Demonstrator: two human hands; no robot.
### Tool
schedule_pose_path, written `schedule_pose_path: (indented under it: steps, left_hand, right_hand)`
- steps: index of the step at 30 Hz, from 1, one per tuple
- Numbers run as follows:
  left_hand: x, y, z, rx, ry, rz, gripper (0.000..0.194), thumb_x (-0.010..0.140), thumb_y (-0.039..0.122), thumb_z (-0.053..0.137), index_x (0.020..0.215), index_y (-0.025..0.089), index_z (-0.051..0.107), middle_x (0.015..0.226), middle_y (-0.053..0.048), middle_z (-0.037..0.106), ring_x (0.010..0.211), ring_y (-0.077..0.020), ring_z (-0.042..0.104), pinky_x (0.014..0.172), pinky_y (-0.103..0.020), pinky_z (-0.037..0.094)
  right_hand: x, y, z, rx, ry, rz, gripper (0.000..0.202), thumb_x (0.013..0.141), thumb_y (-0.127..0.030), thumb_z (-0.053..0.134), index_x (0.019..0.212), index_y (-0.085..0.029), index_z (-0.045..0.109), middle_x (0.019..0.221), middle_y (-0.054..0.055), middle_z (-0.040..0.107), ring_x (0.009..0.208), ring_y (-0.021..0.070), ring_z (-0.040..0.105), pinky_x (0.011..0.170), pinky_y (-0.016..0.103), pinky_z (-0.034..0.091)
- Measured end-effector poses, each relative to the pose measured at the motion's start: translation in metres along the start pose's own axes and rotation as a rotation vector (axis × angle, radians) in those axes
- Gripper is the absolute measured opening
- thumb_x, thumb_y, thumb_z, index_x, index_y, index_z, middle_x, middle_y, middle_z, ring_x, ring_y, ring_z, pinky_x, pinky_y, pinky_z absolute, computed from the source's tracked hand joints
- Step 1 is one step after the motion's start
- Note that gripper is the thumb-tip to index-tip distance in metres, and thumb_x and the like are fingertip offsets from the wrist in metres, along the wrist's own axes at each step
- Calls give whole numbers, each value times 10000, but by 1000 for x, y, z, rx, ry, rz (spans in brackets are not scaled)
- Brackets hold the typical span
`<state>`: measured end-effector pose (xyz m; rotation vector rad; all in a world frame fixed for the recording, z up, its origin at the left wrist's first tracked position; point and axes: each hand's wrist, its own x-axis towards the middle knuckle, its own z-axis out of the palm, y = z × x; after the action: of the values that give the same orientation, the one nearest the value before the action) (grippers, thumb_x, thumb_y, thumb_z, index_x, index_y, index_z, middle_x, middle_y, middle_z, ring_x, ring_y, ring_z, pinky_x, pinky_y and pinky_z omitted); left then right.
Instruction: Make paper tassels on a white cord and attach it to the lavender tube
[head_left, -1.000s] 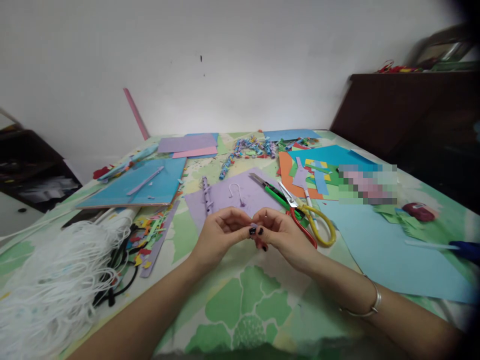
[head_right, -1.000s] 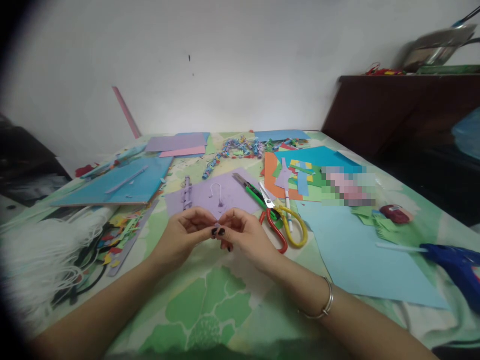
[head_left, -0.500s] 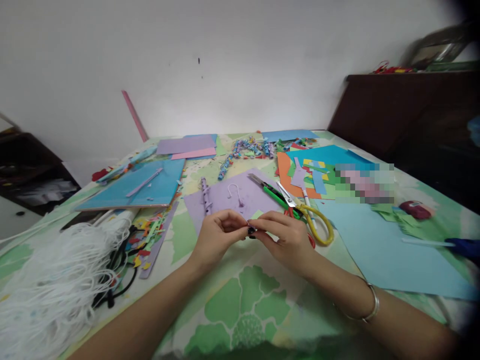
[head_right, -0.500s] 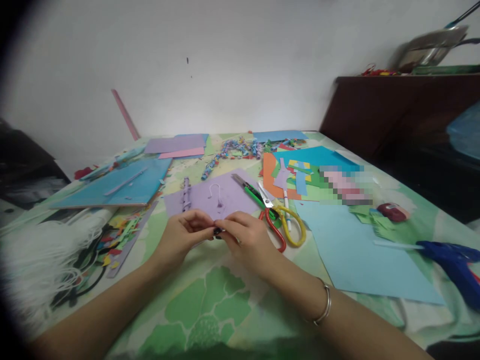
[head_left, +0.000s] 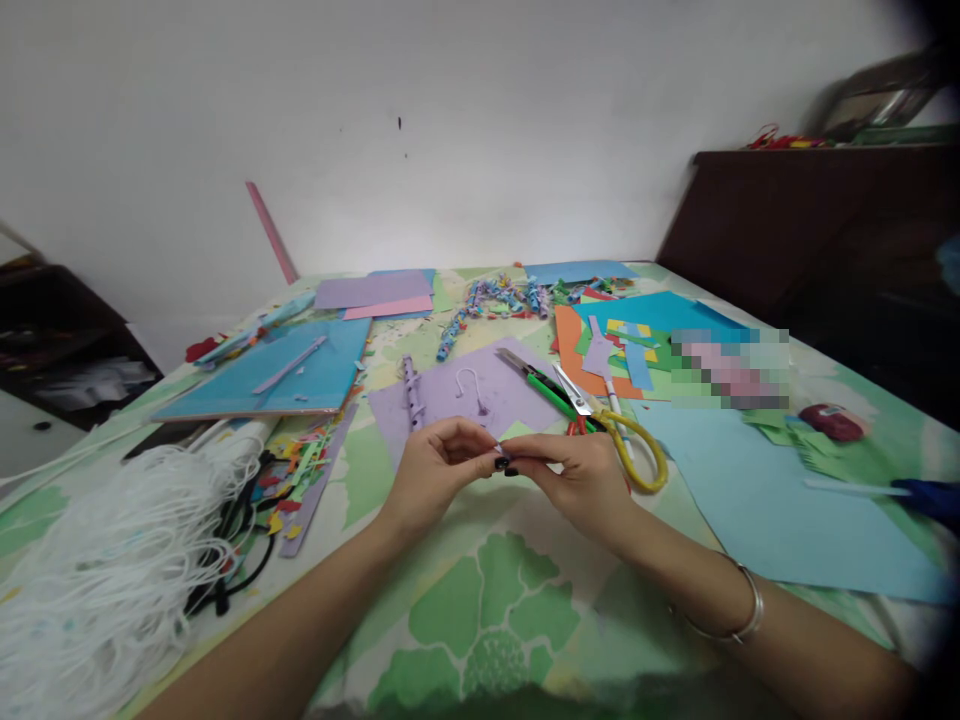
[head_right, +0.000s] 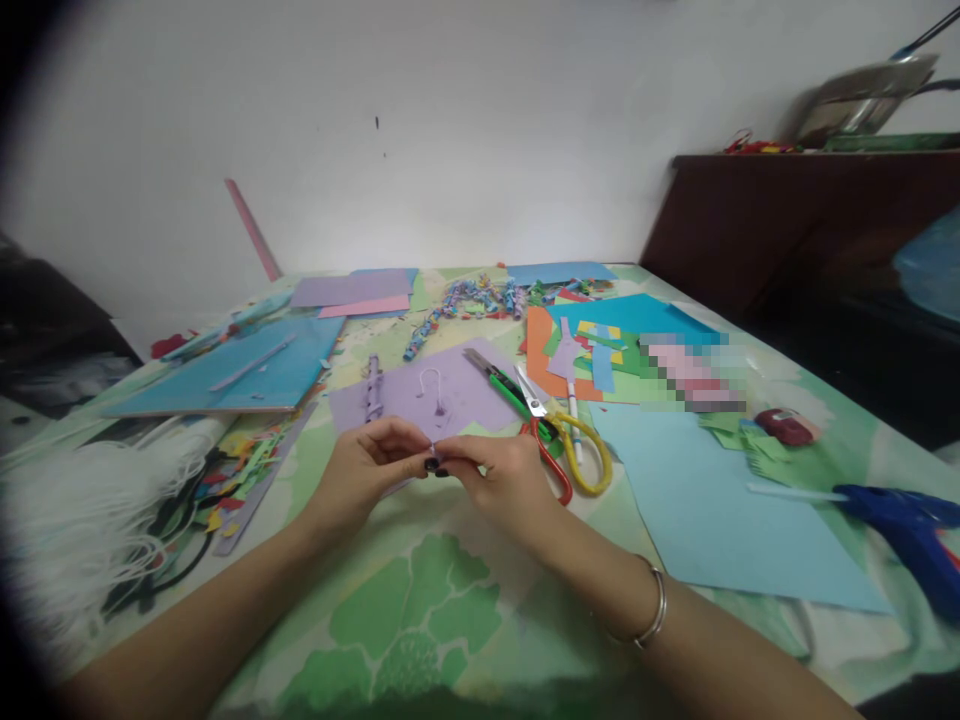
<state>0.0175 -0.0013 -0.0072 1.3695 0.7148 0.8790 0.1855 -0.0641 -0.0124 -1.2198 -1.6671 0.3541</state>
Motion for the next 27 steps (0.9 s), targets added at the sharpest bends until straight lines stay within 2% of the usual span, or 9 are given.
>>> schedule_pose_path:
  steps: [9, 14, 20, 27]
  left_hand:
    - [-2, 4, 1, -16, -59, 1, 205, 677, 255, 802, 762, 125, 667, 660, -29, 693, 569, -112, 639, 555, -203, 531]
    - [-1, 5, 1, 13, -13, -16, 232, 641, 274, 814, 727, 117, 667, 611, -1, 640, 466, -75, 560, 461, -180, 474]
    - [1, 2, -2, -46, -20, -93, 241, 624, 286, 808, 759, 124, 692, 618, -8, 642, 452, -74, 536, 438, -185, 444]
    - [0, 4, -2, 9, -10, -58, 165, 637, 269, 764, 710, 139, 692, 545, 3, 611, 447, -84, 523, 435, -190, 422]
  right_hand:
    - [5, -8, -3, 405, -35, 283, 112, 730, -169, 725, 820, -219, 770, 766, 27, 767, 720, 195, 720, 709, 320, 590]
    - [7, -12, -2, 668, -89, 466, 138, 716, -243, 763, 842, -187, 753, 764, 39, 759, 713, 179, 715, 710, 329, 594]
    - [7, -10, -2, 818, -131, 497, 214, 729, -317, 767, 870, -172, 697, 705, 37, 744, 693, 172, 722, 719, 322, 592]
    - [7, -10, -1, 823, -147, 568, 281, 748, -294, 707, 988, -172, 625, 738, 59, 763, 711, 201, 741, 738, 356, 592]
